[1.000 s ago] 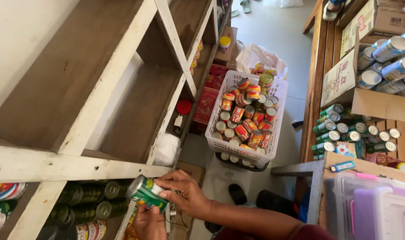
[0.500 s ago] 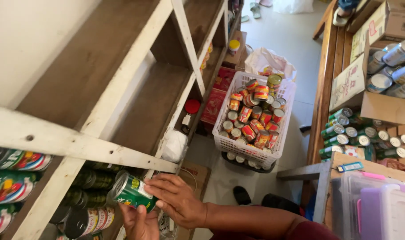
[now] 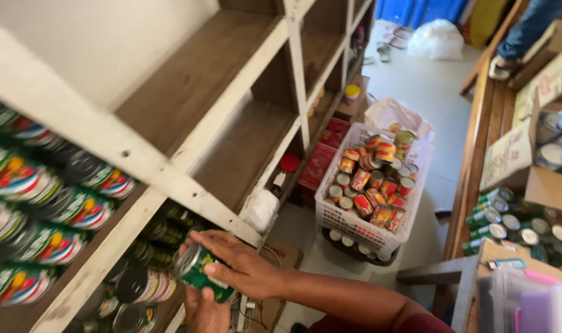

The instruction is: Stocking shelves with various canned goods from a plastic bin.

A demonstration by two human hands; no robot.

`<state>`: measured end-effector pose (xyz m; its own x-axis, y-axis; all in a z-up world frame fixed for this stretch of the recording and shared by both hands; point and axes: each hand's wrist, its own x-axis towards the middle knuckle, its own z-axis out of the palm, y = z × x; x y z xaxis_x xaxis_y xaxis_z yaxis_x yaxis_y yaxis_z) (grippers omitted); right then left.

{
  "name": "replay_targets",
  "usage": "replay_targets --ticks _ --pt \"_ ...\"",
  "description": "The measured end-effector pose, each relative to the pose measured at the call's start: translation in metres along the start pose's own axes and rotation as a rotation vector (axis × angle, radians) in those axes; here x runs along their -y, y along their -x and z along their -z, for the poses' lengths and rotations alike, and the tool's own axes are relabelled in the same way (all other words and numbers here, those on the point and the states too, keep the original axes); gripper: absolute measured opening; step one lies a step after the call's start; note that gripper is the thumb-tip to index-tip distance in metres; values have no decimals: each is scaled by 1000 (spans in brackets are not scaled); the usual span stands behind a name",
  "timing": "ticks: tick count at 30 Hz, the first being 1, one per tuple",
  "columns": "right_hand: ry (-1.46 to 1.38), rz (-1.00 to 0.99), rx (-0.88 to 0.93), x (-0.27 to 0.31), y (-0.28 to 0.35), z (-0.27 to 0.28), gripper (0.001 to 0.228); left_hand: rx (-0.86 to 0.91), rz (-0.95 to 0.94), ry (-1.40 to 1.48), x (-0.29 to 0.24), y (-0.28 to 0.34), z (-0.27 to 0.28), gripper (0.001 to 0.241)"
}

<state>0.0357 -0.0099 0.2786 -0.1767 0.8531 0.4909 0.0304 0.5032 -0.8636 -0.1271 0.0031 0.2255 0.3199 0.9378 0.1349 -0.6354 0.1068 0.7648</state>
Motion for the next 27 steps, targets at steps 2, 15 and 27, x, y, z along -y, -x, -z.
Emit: replay_targets --ticks 2,15,27 --pt "39 -8 -3 5 4 -3 64 -25 -36 -2 -8 -2 -9 104" --pt "-42 2 -187 -28 19 1 37 -40 -161 -261 -32 -9 -32 100" --pt "-65 -19 -76 21 -48 20 39 -398 -491 -768 -47 -13 -60 90"
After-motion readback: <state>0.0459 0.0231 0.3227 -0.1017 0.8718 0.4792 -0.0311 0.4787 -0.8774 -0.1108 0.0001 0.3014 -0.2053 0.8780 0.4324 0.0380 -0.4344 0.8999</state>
